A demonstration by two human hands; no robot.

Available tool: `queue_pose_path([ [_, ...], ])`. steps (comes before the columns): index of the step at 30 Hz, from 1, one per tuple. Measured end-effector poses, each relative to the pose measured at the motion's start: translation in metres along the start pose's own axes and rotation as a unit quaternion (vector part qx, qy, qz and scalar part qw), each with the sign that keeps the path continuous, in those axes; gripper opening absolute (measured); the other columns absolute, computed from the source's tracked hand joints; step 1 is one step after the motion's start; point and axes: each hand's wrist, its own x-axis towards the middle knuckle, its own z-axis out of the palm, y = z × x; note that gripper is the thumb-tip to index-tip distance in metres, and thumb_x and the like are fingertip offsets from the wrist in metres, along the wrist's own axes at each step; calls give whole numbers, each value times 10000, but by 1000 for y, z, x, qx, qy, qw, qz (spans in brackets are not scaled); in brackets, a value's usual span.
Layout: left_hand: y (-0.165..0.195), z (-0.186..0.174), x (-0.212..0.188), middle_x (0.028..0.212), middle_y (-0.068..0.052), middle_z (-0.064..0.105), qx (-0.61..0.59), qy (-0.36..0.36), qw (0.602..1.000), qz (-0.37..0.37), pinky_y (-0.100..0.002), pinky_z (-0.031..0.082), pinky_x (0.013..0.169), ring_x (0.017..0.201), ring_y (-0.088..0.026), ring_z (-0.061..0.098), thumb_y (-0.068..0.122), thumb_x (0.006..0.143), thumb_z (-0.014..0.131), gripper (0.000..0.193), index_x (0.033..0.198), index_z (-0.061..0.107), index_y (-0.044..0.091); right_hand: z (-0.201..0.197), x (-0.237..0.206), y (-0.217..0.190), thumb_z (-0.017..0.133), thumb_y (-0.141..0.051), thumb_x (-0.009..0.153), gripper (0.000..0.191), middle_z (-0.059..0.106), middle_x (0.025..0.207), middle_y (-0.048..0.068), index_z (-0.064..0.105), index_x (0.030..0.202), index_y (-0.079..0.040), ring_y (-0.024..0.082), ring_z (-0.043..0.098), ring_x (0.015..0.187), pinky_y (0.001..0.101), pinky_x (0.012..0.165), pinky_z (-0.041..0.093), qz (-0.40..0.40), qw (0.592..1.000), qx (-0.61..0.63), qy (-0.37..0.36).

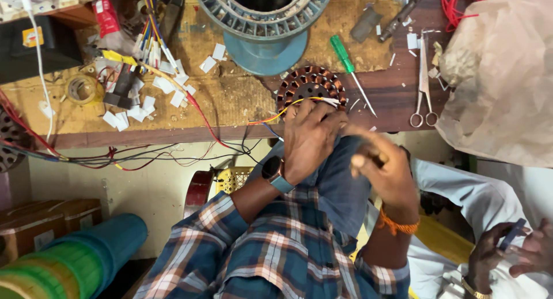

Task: The person sits at a workbench and repairs a motor stator by stripping wire insulation with pliers and wrapping connections with white tape. They handle the stator, wires, and tools throughout the process.

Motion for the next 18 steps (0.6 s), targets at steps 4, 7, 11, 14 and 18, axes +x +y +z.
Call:
queue_pose_path([
  [4,1,-1,-2,983,59,646,-4,14,1000,6,-410,383,839,951,-211,549,120,836,753,166,977,736,206,-5,14,-7,715,-65,944,509,590,738,50,649,1448,-44,135,544,653,278,617,450,-74,917,-337,201],
  [7,2,-2,0,977,59,652,-10,19,1000,7,-407,391,833,939,-214,553,129,821,760,161,959,735,208,-13,15,-8,616,-61,1064,159,697,823,-18,724,1177,-35,76,637,692,236,622,490,-78,961,-202,174],
  [11,3,-2,1,947,53,643,-4,27,1000,0,-399,393,820,917,-216,550,163,859,770,118,963,739,208,-11,8,7,653,-56,1040,94,670,813,31,734,1040,-8,90,606,700,238,615,476,-79,963,-153,205],
  [14,4,-2,0,934,36,623,-3,26,1000,2,-405,392,824,908,-223,544,197,901,768,88,985,741,196,-5,2,27,658,-65,1074,103,656,954,85,706,1039,19,115,595,779,255,698,494,-166,954,-54,243],
  [18,4,-3,1,929,26,615,5,14,1000,3,-409,390,810,905,-232,537,199,895,761,83,973,736,189,-3,0,48,640,-166,1069,184,662,945,106,692,1069,11,152,614,789,305,741,530,-254,918,209,221],
])
